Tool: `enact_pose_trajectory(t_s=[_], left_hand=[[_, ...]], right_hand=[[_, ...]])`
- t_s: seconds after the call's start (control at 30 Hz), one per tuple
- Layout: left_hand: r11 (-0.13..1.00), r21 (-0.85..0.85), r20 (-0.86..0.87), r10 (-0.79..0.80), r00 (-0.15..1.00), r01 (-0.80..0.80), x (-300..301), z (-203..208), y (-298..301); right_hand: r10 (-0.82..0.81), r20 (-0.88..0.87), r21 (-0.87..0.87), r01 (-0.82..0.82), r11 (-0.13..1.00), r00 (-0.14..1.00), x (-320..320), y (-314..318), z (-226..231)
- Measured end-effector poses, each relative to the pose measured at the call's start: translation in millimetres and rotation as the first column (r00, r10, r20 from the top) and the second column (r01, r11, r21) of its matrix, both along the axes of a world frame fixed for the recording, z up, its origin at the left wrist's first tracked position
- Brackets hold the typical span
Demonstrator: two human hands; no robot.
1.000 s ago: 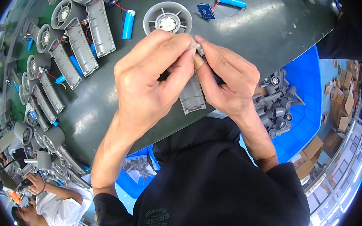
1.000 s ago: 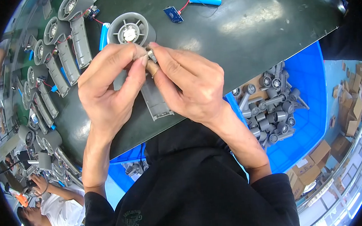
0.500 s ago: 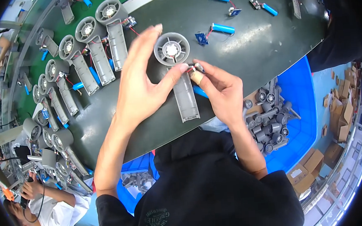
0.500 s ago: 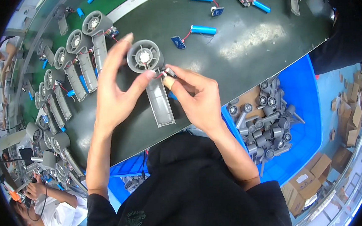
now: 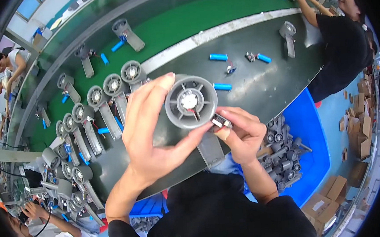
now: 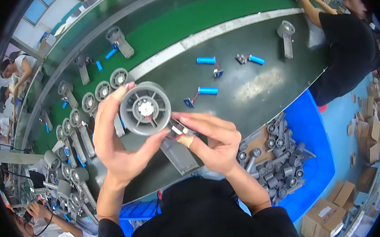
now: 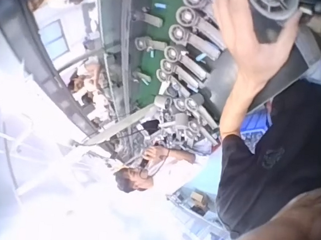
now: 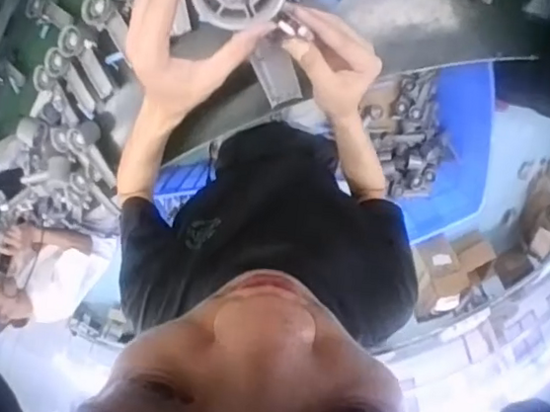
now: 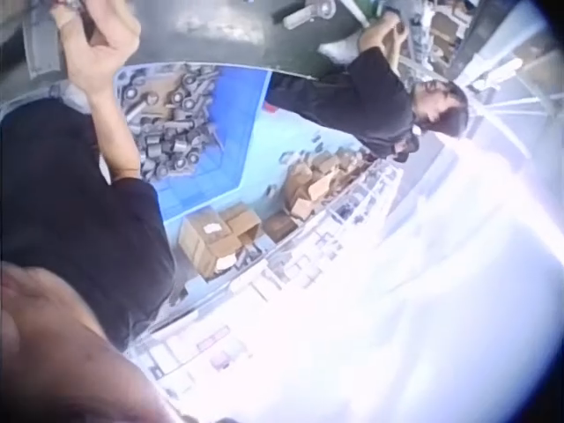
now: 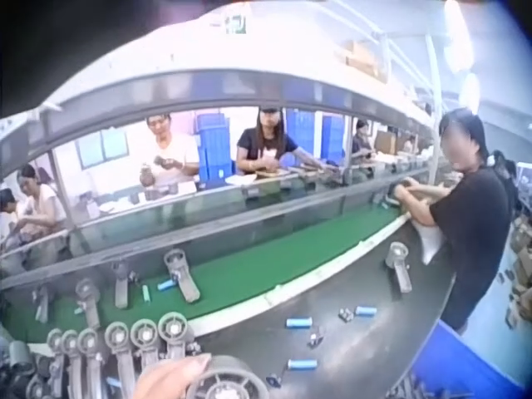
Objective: The person assembles electronic modules into metal fan housings by hand, connecting them on an industrial production line.
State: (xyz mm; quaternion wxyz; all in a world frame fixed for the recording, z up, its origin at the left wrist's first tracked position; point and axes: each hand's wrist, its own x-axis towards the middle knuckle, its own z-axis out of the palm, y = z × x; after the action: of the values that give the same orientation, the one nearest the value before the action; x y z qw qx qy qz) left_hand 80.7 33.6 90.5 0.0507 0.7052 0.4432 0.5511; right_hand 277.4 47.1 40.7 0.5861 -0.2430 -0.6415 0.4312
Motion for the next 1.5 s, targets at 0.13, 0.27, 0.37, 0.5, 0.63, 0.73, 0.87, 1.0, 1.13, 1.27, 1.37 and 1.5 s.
enact_pose_trajectory(t_s=[0.13, 0.27, 0.37, 0.5, 0.63, 0.73, 0.87, 1.0, 1.13, 1.27, 1.37, 1.5], left_hand=[[0.998, 0.07, -0.02, -0.008, 1.0, 0.01, 0, 17, 4], [0.996, 0.091, -0.051, -0.015, 0.999, 0.02, -4, 23, 12], [0.994, 0.11, -0.072, 0.001, 0.997, 0.006, -4, 26, 22], [0.996, 0.088, -0.069, -0.021, 0.997, 0.027, -10, 18, 39], [0.998, 0.03, -0.026, 0.058, 0.998, -0.057, -16, 11, 89], [0.975, -0.188, 0.058, 0.132, 0.99, -0.119, -27, -11, 155], [0.892, -0.432, 0.122, 0.201, 0.972, -0.13, -61, -29, 241], [0.877, -0.433, 0.078, 0.266, 0.961, -0.208, -87, -73, 310], [0.847, -0.476, 0.02, 0.281, 0.959, -0.238, -91, -101, 345], [0.77, -0.527, -0.123, 0.349, 0.929, -0.359, -106, -126, 351], [0.818, -0.357, -0.302, 0.357, 0.884, -0.452, -129, -121, 334], [0.882, -0.283, -0.294, 0.294, 0.909, -0.377, -109, -72, 282]], right_hand=[[0.01, -0.021, 0.085, -0.009, 0.996, 1.0, -1, 8, 17], [0.016, -0.029, 0.084, -0.014, 0.996, 0.999, -2, 16, 20], [0.018, -0.028, 0.091, -0.015, 0.996, 0.999, -4, 26, 22], [0.022, -0.011, 0.11, -0.021, 0.994, 1.0, -8, 43, 25], [0.005, 0.165, -0.054, 0.004, 0.999, 0.986, -18, 90, 19], [0.126, -0.05, -0.338, -0.135, 0.932, 0.991, -40, 149, 16], [0.162, 0.277, -0.398, -0.04, 0.916, 0.947, -70, 258, 2], [0.049, 0.4, -0.354, 0.105, 0.929, 0.915, -101, 328, -34], [-0.083, 0.507, -0.259, 0.243, 0.935, 0.858, -112, 364, -61], [-0.236, 0.739, -0.012, 0.362, 0.932, 0.631, -97, 361, -65], [-0.409, 0.872, 0.27, 0.434, 0.86, 0.269, -42, 335, -24], [-0.559, 0.802, 0.548, 0.634, 0.545, -0.212, 107, 296, 11]])
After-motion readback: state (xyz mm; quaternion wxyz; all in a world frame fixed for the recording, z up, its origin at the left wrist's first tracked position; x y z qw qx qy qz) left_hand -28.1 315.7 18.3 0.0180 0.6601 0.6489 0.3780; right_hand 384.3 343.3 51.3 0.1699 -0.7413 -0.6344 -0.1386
